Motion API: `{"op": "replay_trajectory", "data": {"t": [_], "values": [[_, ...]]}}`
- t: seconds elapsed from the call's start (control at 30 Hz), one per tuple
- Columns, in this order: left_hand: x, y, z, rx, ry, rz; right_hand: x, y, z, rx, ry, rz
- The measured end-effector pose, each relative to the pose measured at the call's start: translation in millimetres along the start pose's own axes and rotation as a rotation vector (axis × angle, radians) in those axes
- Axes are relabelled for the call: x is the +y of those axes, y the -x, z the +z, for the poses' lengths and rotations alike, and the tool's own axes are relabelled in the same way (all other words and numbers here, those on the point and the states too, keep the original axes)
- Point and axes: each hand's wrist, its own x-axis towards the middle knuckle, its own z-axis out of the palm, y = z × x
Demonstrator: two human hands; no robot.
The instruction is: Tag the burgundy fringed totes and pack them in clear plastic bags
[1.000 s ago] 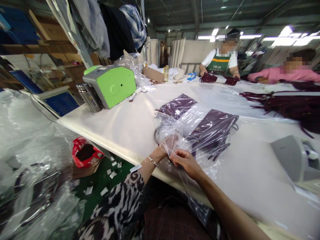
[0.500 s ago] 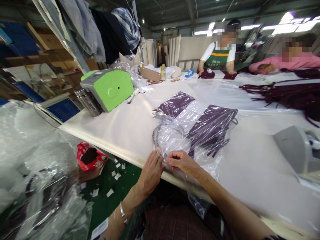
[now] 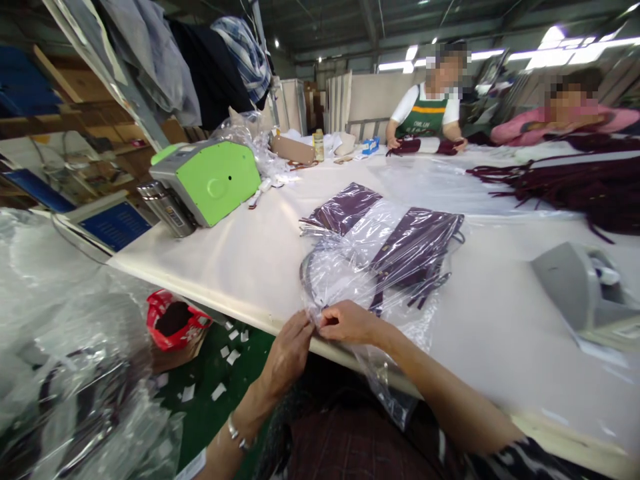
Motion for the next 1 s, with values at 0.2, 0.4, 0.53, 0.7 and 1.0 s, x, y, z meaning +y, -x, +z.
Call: {"op": "replay_trajectory", "data": {"t": [0.2, 0.4, 0.53, 0.7, 1.0], "values": [[9, -3, -13.0, 0.074, 0.037, -0.087, -23, 0, 2, -0.023, 0.505, 0.091], [-3, -8, -4.9, -0.035, -0.005, 0.008, -11, 2, 0, -0.048, 0.346, -0.064], [-1, -3, -13.8, -0.211, -0.100, 0.013, -7, -7, 5, 0.079, 0.306, 0.058], [2, -13, -21.2, -0.381, -0.247, 0.000, -9, 28, 5, 0.137, 0.515, 0.015], [-7, -22, -6.8, -0.323, -0.079, 0.281, 56, 205, -9, 0.177, 0.944, -0.334]]}}
